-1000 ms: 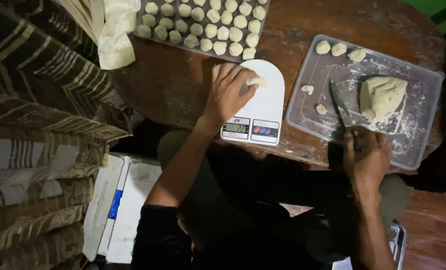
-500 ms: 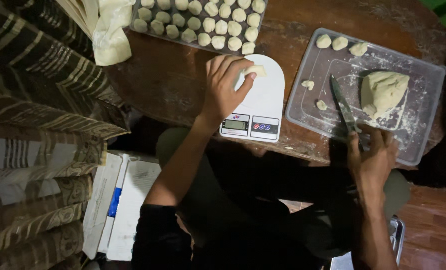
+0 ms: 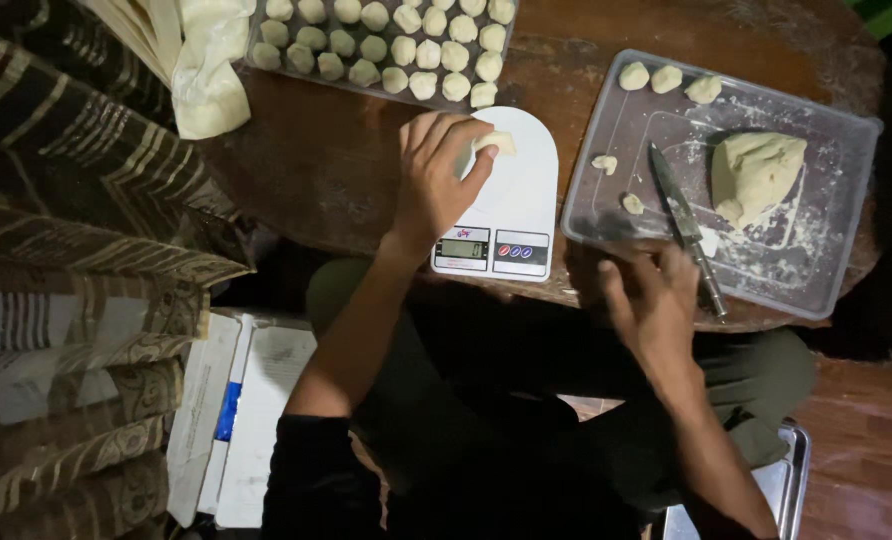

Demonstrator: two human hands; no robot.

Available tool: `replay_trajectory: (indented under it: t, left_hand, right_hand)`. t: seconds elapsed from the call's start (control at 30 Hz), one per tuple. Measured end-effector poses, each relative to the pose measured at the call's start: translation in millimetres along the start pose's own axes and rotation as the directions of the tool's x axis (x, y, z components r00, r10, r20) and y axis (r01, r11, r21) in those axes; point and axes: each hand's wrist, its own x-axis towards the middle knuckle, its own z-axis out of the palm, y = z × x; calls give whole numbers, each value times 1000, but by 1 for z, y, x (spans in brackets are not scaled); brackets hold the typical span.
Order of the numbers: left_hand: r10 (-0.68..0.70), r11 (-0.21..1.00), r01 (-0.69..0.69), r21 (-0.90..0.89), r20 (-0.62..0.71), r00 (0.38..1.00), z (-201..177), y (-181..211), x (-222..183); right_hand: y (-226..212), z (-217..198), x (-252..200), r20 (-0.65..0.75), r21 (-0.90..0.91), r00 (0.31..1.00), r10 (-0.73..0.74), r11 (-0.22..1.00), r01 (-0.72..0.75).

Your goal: The person cuts small portions of dough from a larger piece using a knife, weighs each piece on a digital scale, and rolls them into small balls by hand.

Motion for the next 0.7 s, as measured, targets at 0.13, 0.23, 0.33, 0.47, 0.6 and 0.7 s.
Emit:
replay_trajectory:
  t: [0.13,0.23,0.33,0.47,0.6,0.7]
  left_hand:
    - [-26,1000,25,11,94,995,6,-7,-5]
    - [-34,999,31,21,155,987,17,-14,-12]
    - [-54,994,31,108,213,975,23,-20,-19]
    - [-82,989,48,138,254,964,16,-13,-14]
    - [-189,960,145,240,174,966,28,-21,-18]
    - [-165,978,155,139,64,984,8,-6,-10]
  right_hand:
    - [-16,-8,9,15,29,1000,-15,999,15]
    - [-16,-12,6,54,39,999,2,999,-4]
    - [-11,-15,2,62,52,998,27,998,-31]
    - [-3,-18,-2,45,34,998,52,998,-54]
    - [-2,-28,0,69,86,981,182,978,-187]
    - [2,-38,1,50,99,990,135,985,-139]
